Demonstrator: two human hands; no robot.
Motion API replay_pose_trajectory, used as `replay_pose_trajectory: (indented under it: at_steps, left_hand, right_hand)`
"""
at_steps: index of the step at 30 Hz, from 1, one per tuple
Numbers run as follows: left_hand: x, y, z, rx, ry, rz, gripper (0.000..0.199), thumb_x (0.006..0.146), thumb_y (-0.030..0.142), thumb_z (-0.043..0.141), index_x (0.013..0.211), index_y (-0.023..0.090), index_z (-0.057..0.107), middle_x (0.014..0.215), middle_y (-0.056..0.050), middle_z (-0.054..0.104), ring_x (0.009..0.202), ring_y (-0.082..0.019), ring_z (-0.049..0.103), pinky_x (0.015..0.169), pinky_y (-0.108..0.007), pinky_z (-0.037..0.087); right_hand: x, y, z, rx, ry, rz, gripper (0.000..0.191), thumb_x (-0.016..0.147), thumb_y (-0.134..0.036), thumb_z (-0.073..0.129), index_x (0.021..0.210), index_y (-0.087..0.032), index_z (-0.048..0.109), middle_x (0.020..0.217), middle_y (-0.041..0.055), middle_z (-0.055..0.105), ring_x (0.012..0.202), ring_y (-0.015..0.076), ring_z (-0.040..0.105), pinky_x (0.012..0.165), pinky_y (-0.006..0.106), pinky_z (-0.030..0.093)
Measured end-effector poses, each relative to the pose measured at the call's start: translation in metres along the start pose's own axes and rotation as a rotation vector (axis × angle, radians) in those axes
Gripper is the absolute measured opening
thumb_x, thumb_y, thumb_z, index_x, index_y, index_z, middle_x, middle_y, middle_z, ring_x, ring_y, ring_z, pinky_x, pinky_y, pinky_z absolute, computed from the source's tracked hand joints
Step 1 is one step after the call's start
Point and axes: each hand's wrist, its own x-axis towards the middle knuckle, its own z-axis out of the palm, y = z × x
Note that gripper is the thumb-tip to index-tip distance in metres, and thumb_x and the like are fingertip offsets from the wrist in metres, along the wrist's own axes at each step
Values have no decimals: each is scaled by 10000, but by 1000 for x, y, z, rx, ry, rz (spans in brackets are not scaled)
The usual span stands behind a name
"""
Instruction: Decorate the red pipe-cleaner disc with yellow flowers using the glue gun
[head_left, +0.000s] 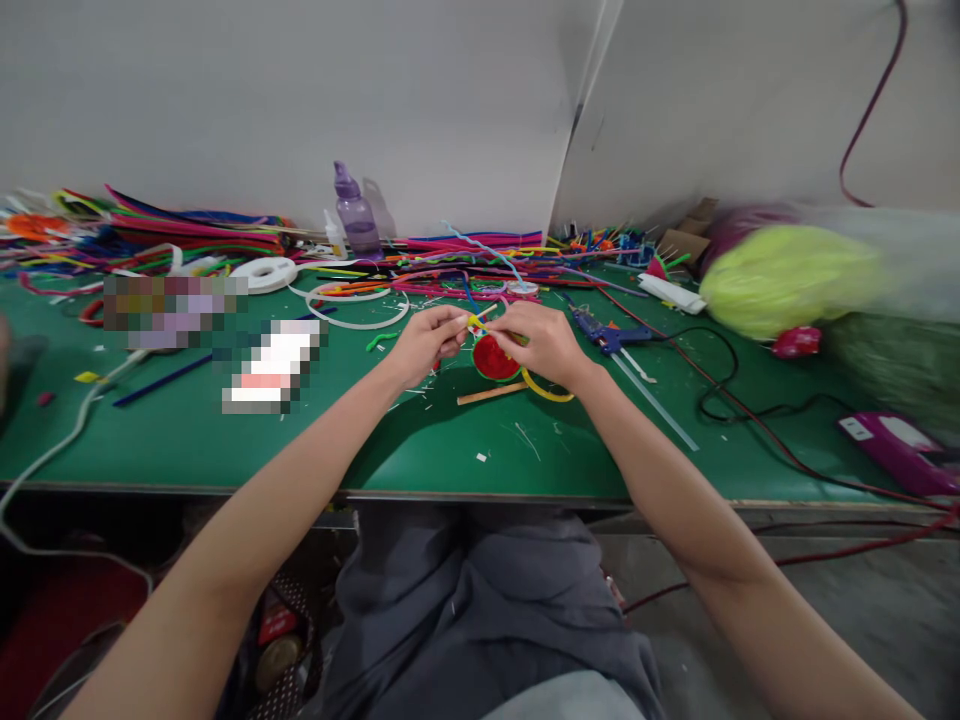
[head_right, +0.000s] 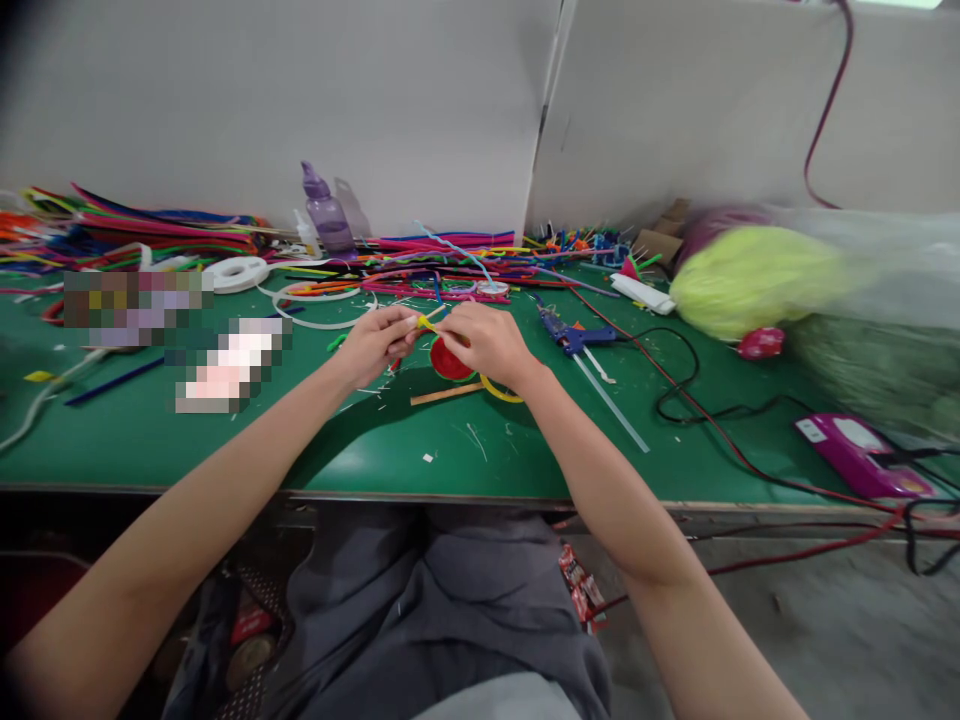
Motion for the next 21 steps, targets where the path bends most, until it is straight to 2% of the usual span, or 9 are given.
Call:
replay_pose_trajectory:
  at_steps: [7, 15, 18, 21]
  left_hand:
    - [-5, 7, 3, -108, -144, -139, 135, 787, 209, 700, 778, 114, 605, 580, 39, 501, 410, 0, 297, 434, -169, 202]
    - [-9, 10, 4, 26, -293, -276, 134, 812, 221, 686, 788, 111, 614, 614, 17, 509, 436, -3, 306, 435, -171, 164]
    - [-9, 9, 5, 97, -276, -283, 90, 834, 199, 654, 824, 114, 629, 615, 19, 500, 450, -11, 320, 441, -175, 170]
    - [-8, 5, 4, 119, -203, -253, 91, 860, 198, 624, 899, 121, 653, 613, 27, 490, 454, -18, 320, 449, -181, 185]
  right_hand:
    - [0, 7, 2, 106, -8, 110, 177, 903, -201, 576, 853, -169, 742, 798, 57, 703, 760, 176, 622, 709, 291, 463]
    - [5, 14, -9, 301, 17, 212, 122, 843, -226, 675, 760, -188, 756, 737, 18, 712, 691, 149, 628, 686, 273, 455]
    - [6, 9, -10, 290, 57, 184, 133, 854, -227, 668, 759, -187, 752, 724, 15, 694, 668, 138, 603, 671, 272, 446]
    - [6, 2, -9, 285, 97, 144, 150, 871, -241, 655, 773, -184, 754, 699, 15, 662, 647, 130, 571, 650, 271, 434]
